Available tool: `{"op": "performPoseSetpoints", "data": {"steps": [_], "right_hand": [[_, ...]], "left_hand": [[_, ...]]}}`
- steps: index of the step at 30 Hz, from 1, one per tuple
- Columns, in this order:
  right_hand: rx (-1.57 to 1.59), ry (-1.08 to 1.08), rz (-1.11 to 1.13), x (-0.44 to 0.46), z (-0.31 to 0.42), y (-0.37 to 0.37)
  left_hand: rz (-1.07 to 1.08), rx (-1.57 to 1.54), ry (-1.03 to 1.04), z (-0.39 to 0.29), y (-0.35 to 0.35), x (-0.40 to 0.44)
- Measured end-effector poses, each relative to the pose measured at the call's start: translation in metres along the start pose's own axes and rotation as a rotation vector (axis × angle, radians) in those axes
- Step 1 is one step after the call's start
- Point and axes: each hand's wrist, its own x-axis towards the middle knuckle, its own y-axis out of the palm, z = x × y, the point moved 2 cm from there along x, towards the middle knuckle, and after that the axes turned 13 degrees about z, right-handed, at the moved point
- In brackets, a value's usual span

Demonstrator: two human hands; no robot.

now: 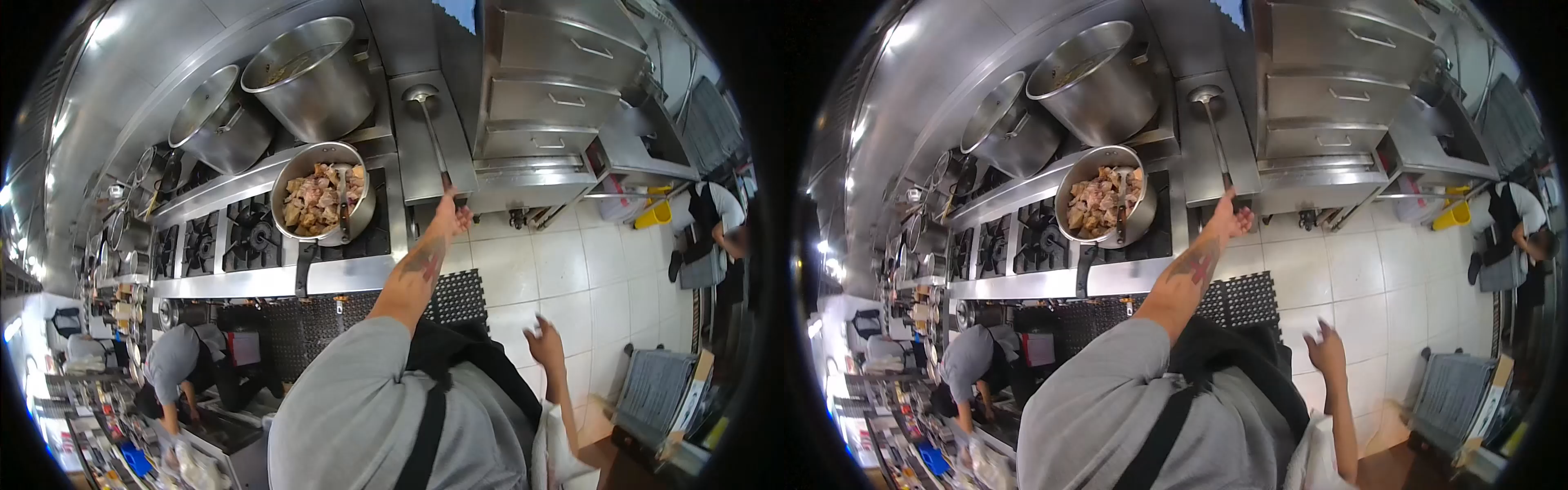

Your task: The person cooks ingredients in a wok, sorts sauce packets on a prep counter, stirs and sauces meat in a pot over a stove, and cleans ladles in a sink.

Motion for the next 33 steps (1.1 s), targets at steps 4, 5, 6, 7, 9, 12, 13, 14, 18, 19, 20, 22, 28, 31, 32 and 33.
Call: {"op": "performPoseSetpoints", "data": {"steps": [4,5,6,7,9,12,13,14,18,19,20,22,28,31,32,33], "right_hand": [[0.038,0.265,-0.016,-0.092,-0.125,-0.01],[0.075,0.313,-0.008,-0.109,-0.146,-0.011],[0.054,0.316,0.02,-0.124,-0.169,-0.007],[0.037,0.318,0.037,-0.126,-0.187,-0.005],[0.109,0.276,0.105,-0.127,-0.199,-0.014],[0.157,0.368,0.186,-0.09,-0.237,-0.01],[0.155,0.318,0.208,-0.069,-0.23,-0.027],[0.101,0.248,0.236,-0.046,-0.227,-0.046],[-0.022,0.199,0.227,0.027,-0.228,-0.146],[-0.065,0.216,0.217,0.043,-0.241,-0.168],[-0.033,0.224,0.157,0.056,-0.248,-0.198],[0.022,0.284,0.107,0.072,-0.267,-0.258],[-0.021,0.379,0.208,0.131,-0.359,-0.362],[0.003,0.339,0.224,0.188,-0.381,-0.392],[0.005,0.322,0.214,0.216,-0.384,-0.404],[0.007,0.224,0.222,0.248,-0.387,-0.416]], "left_hand": [[0.113,0.099,0.177,-0.099,0.085,-0.029],[0.1,0.076,0.275,-0.124,0.102,-0.036],[0.103,0.092,0.324,-0.15,0.102,-0.019],[0.117,0.114,0.377,-0.179,0.105,0.003],[0.204,-0.012,0.397,-0.223,0.134,0.004],[0.095,0.06,0.398,-0.253,0.176,-0.034],[0.028,0.06,0.406,-0.259,0.186,-0.047],[0.259,0.108,0.516,-0.279,0.16,-0.022],[0.564,0.079,0.69,-0.302,0.193,-0.038],[0.433,0.12,0.746,-0.275,0.211,-0.056],[0.152,0.056,0.836,-0.227,0.246,-0.086],[0.487,0.204,0.925,-0.175,0.231,-0.102],[-0.213,0.509,1.427,-0.095,0.353,-0.224],[-0.221,0.6,1.553,-0.09,0.422,-0.237],[-0.134,0.578,1.623,-0.092,0.438,-0.238],[-0.049,0.555,1.688,-0.09,0.455,-0.237]]}}
